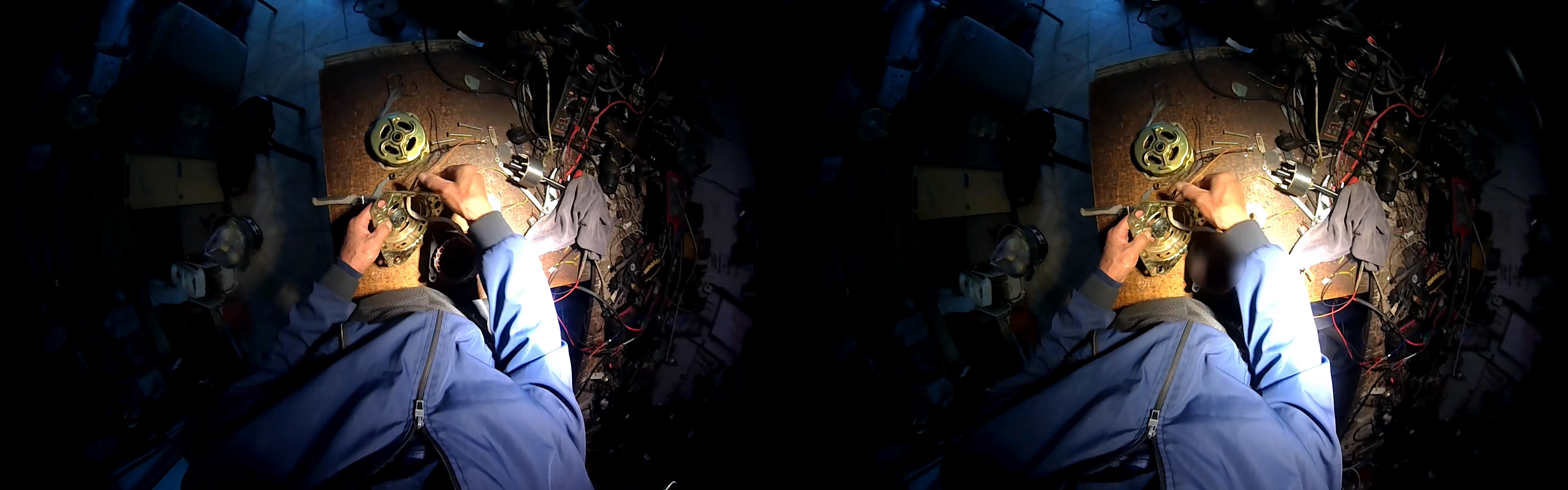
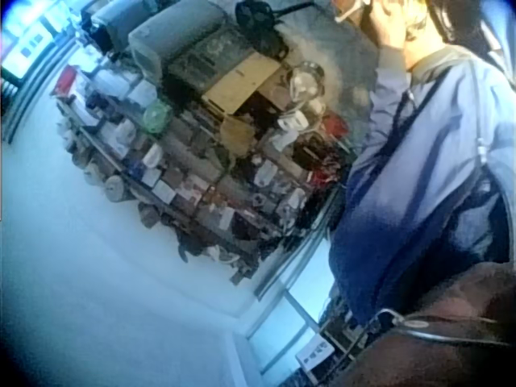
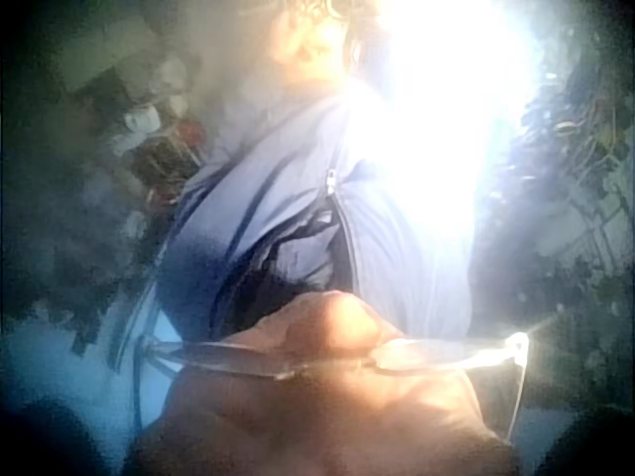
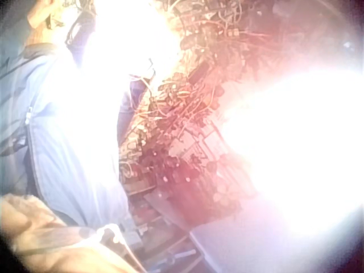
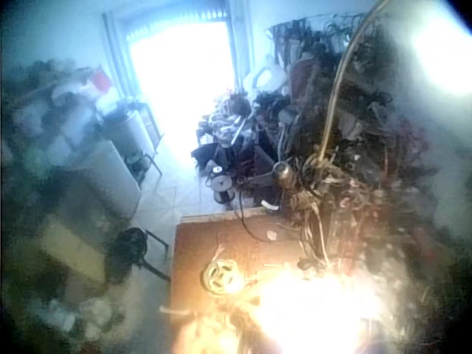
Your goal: The person assembles a small electric motor on a cluttered workbench. They insert a rotor into a stator housing, align the components, and secure a circular cover plate using a screwdriver. The person also uses a brush to clean the internal parts of the motor during the process.
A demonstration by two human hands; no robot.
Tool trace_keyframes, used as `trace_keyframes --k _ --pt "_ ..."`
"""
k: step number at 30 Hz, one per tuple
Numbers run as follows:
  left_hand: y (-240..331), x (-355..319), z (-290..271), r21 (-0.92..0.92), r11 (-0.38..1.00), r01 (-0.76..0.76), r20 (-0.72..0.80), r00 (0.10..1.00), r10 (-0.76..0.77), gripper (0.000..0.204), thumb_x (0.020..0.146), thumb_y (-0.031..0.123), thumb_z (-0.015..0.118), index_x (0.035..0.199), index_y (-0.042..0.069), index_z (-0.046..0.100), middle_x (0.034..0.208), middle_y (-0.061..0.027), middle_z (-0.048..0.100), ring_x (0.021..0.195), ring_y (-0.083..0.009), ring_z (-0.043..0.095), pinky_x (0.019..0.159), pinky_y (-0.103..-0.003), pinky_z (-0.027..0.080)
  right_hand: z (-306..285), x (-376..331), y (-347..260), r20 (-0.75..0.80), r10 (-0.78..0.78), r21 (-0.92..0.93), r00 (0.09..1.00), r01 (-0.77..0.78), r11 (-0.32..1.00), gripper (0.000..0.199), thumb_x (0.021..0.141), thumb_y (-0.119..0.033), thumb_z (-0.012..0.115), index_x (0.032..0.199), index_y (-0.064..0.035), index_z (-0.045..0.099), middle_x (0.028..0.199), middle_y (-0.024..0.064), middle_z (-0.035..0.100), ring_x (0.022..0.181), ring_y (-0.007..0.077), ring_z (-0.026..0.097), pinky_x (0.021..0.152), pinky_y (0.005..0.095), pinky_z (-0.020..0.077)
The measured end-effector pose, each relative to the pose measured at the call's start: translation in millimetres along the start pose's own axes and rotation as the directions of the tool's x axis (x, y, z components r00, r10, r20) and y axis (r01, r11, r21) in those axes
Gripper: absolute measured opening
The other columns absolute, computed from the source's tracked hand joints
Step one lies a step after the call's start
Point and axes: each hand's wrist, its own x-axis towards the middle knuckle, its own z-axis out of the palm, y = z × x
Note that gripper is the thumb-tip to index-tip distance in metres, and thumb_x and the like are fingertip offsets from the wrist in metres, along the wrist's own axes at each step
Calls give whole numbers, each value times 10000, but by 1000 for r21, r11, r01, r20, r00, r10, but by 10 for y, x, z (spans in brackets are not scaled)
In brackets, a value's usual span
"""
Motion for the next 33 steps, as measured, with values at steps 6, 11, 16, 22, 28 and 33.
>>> trace_keyframes --k 6,11,16,22,28,33 --pt "9 -37 14 23 999 -42 14 999 42 356 986 22 654 1336 -34 629 1165 -41 733 1031 -99 636 927 -314 546 283 163 -3 -6 -254 29 967 254 967 496 830 -418 889 796 41 705 711 205 690 702 318 674 700 449 525" --pt "-44 -61 1 -20 1000 -22 4 1000 22 365 979 40 649 1336 -34 634 1153 -67 747 1036 -118 653 938 -320 542 306 236 12 153 -218 50 964 213 976 286 857 -253 858 806 -12 711 669 134 647 651 248 606 656 402 486" --pt "-119 -28 -17 -111 994 24 16 1000 -22 361 992 28 635 1349 -26 636 1171 -66 742 1061 -122 660 944 -329 551 375 185 37 33 -187 142 982 181 973 233 879 -231 817 847 -13 739 689 173 656 656 276 637 665 419 498" --pt "-181 -71 68 -517 852 76 15 997 -80 368 1016 1 628 1383 -8 612 1301 -100 704 1141 -171 678 997 -371 570 396 253 107 12 -87 42 996 86 995 323 859 -298 788 936 12 738 872 266 725 860 401 715 787 472 541" --pt "-156 6 119 -594 799 94 21 995 -102 351 1017 -2 633 1367 5 619 1313 -111 703 1126 -181 684 992 -374 576 539 505 629 -18 -32 127 999 34 991 438 824 -320 782 994 75 698 1002 347 720 1000 501 697 883 511 545" --pt "-244 26 47 -634 763 127 43 991 -129 343 1011 -5 635 1354 4 624 1270 -93 716 1080 -181 692 980 -359 572 482 42 -40 -135 -267 -146 954 247 958 280 941 -247 722 1065 4 711 915 320 703 918 534 668 800 585 513"
